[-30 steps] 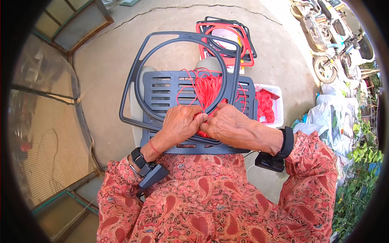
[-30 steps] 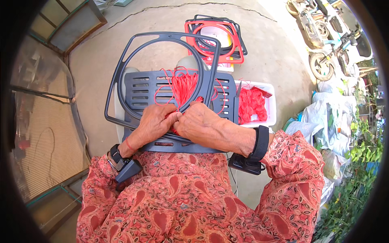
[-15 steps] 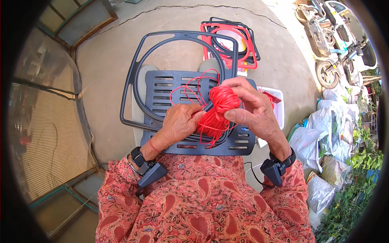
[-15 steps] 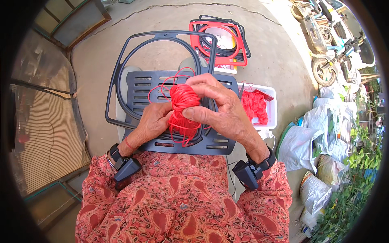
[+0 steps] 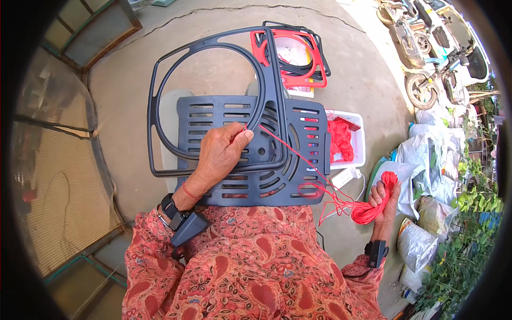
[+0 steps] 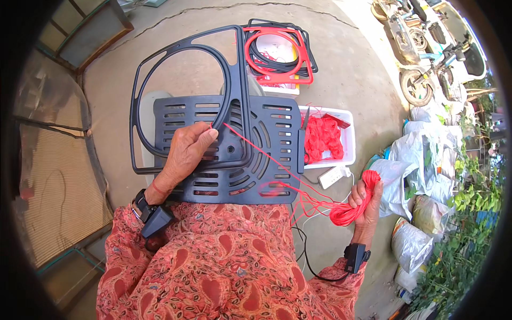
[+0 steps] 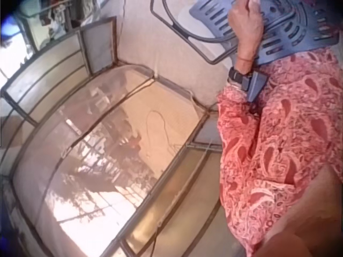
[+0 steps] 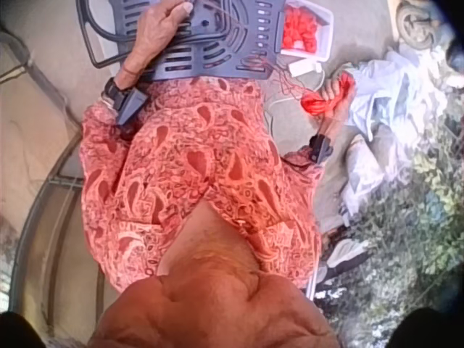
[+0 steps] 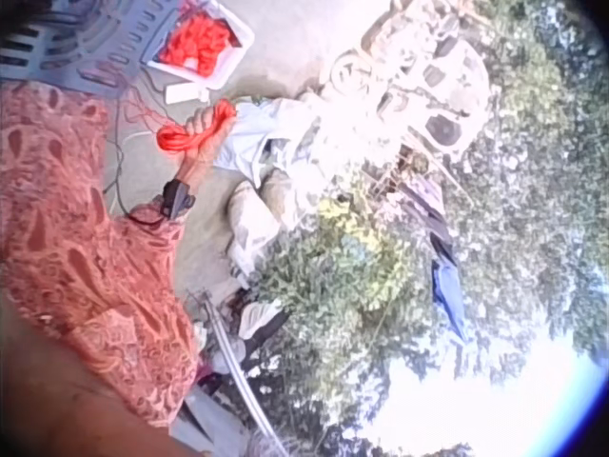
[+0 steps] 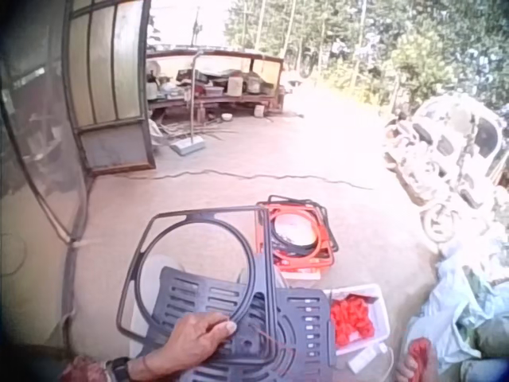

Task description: The recorder is wrapping and weaving red rope through the slats of a black plastic frame.

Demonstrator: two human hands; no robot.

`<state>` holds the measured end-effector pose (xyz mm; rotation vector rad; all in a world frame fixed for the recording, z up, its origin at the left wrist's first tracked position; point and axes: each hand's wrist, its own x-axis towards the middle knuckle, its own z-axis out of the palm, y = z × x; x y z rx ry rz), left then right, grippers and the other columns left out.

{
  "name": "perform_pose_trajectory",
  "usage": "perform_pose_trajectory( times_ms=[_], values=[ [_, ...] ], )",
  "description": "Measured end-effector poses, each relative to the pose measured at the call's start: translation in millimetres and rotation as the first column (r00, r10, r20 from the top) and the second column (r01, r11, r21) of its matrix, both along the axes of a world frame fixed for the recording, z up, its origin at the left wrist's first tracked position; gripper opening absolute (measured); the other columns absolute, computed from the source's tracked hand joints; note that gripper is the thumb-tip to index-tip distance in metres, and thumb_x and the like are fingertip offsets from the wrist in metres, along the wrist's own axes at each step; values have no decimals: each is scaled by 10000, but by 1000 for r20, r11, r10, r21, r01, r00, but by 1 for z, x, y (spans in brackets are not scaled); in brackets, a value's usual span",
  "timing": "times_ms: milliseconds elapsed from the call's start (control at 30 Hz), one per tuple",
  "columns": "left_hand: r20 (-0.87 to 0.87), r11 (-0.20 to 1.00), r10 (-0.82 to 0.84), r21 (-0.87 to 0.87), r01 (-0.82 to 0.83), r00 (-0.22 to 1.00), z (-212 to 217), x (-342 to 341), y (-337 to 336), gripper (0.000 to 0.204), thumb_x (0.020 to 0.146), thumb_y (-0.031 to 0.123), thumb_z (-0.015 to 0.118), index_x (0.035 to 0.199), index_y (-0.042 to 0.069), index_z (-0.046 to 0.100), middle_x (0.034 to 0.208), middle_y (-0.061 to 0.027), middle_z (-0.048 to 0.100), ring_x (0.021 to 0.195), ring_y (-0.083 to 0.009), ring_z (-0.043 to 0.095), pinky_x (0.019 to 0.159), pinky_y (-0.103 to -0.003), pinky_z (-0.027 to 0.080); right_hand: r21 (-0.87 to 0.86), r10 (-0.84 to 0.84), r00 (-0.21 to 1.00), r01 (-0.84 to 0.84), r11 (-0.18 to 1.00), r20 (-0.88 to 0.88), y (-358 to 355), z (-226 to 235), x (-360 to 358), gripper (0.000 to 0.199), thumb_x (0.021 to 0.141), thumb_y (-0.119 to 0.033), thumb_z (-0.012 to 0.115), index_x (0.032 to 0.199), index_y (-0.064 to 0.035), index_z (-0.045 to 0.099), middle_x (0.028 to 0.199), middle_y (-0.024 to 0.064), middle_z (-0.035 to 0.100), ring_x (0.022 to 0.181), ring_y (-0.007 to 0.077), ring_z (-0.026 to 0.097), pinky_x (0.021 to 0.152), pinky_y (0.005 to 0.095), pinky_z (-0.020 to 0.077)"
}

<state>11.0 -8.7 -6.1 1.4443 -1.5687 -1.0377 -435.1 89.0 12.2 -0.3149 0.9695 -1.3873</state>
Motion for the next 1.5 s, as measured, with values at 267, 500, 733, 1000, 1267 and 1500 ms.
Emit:
perform_pose_trajectory(
  times_ms=[267,500,733,1000,1267,1500],
  values=[
    [-33,999,27,-19,-27,999,-2,-1,-2,307,936,292,639,819,12,593,632,-164,542,558,-318,517,545,-391,406,219,42,628,207,954,-777,3,15,45,133,835,-81,670,906,-48,563,600,-11,476,457,93,438,433,259,380],
    [28,998,8,-61,-6,1000,10,-4,14,294,937,289,639,820,24,591,620,-160,531,546,-331,501,532,-401,394,186,485,640,-478,859,-596,-63,65,180,496,835,-89,704,1304,1,568,730,7,600,564,89,554,546,246,462],
    [36,1000,-16,-5,16,999,10,-3,18,272,901,291,686,869,27,626,654,-163,576,583,-347,558,546,-402,423,285,574,439,-564,775,-691,-52,56,194,195,819,-166,771,847,-15,652,676,-23,622,583,75,563,559,257,467],
    [-137,1000,-28,-11,27,990,3,-10,20,316,816,247,767,1036,44,665,732,-157,641,685,-274,670,618,-375,490,154,311,53,-782,604,-949,-36,68,207,246,714,-163,836,856,-24,690,675,65,625,568,183,582,564,291,461],
    [1,988,-128,93,127,992,9,-9,19,208,857,172,743,973,18,664,691,-50,597,678,-89,543,630,-283,454,184,406,168,-695,695,-898,-30,108,192,228,698,-135,853,782,-32,668,634,47,577,532,138,503,534,282,429],
    [189,993,-116,20,115,975,8,-13,20,303,830,353,728,848,60,656,681,-174,631,656,-364,643,588,-452,480,-112,376,568,-644,757,-732,-42,169,173,385,644,-270,886,640,-32,584,548,71,585,425,204,512,449,315,406]
  ],
)
